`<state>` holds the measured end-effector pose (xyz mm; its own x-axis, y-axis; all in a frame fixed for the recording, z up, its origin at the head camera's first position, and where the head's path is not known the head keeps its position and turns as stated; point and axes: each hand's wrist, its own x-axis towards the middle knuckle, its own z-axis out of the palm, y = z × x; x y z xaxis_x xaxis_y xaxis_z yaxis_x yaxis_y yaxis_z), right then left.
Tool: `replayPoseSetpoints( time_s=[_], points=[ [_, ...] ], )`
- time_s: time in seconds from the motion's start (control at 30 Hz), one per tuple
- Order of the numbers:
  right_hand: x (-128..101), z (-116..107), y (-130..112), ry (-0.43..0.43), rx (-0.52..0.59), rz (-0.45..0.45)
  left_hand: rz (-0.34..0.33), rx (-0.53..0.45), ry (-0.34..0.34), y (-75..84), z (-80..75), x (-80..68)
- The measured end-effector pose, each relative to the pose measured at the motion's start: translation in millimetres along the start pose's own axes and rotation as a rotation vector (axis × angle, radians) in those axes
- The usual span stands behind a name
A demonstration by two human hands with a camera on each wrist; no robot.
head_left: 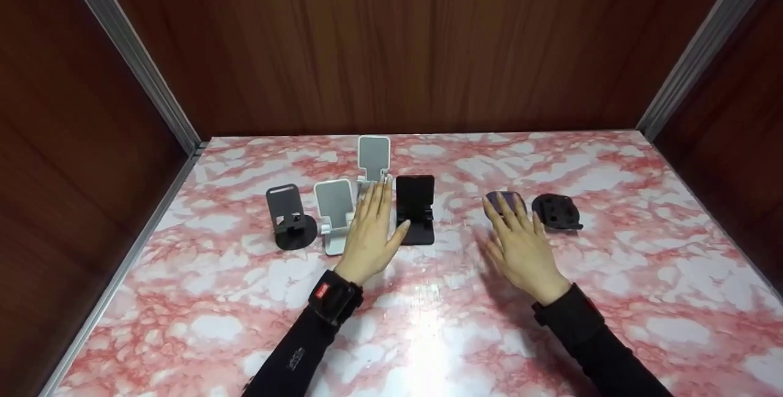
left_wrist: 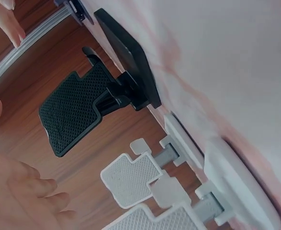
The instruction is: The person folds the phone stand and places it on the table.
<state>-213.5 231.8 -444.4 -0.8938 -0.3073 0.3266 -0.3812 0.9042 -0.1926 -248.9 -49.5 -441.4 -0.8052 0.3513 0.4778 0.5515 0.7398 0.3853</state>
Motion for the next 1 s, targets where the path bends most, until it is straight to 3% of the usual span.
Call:
replayPoseSetpoints(
  time_s=[0.27, 0.47, 0.57, 0.83, 1.0],
  points=[
    [0, -1, -6, 0.010, -0.022, 0.017, -0.112, -0.171, -0.007, 2.9, 7.8, 23.1],
    [-1, -2, -8, -0.019, -0.001, 0.023, -0.261, -0.362, -0.053, 0.1, 14.4, 33.6],
    [-1, -2, -9, -0.017, 0.013, 0.018, -0.318, -0.412, -0.038, -2.2, 17.3, 36.6],
    [0, 0, -10, -0.009, 0.034, 0.027, -0.391, -0.526, -0.013, -6.7, 25.2, 41.6],
    [1, 1, -10, -0.005, 0.034, 0.021, -0.377, -0.556, 0.009, -9.2, 29.3, 41.8]
  ],
)
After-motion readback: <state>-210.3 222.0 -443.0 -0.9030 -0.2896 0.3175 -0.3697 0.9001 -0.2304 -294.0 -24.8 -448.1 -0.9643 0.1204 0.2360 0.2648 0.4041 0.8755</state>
